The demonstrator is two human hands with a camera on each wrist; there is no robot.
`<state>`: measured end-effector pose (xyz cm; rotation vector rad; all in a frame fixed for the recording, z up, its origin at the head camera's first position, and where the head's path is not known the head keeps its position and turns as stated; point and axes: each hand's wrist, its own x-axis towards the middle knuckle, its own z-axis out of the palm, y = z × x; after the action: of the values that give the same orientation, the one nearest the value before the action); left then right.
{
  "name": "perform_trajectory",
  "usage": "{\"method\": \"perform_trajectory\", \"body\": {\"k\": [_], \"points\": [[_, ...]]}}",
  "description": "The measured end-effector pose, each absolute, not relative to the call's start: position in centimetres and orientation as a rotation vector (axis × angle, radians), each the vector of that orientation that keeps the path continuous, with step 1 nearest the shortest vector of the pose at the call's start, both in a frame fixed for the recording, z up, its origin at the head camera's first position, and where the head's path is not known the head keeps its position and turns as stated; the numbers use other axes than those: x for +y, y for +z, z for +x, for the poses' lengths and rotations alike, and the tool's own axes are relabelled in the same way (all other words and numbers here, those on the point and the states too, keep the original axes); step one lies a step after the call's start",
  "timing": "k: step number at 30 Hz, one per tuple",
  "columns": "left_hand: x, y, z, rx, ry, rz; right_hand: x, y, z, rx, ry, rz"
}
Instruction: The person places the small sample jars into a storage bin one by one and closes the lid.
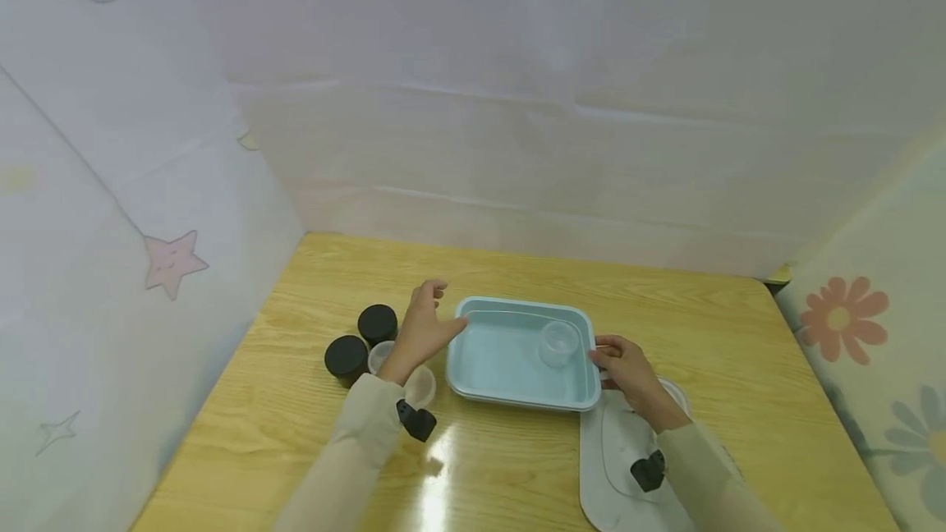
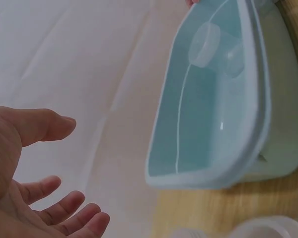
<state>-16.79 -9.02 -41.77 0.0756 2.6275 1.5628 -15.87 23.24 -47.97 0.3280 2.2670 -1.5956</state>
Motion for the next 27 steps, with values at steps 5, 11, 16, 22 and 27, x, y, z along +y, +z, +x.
{"method": "perform_trajectory", "body": {"k": [5,11,16,22,27], "points": [[-10.4,-42.7,-15.7,2.636,1.592,-0.008,23.4,-48.0,-15.8,2.265,-1.606,0.313],[-12.1,-43.8,-14.5,2.637,1.599,-0.084,23.5,-47.8,-15.8,2.256,-1.613,0.303],[-13.2,-44.6,-13.4,2.6,1.655,-0.125,23.4,-47.9,-15.8,2.243,-1.613,0.32],[-14.5,-45.6,-12.2,2.559,1.777,-0.178,23.3,-48.0,-16.2,2.242,-1.619,0.318],[-14.9,-46.7,-11.0,2.542,1.787,-0.183,23.3,-47.9,-16.0,2.243,-1.603,0.335]]}}
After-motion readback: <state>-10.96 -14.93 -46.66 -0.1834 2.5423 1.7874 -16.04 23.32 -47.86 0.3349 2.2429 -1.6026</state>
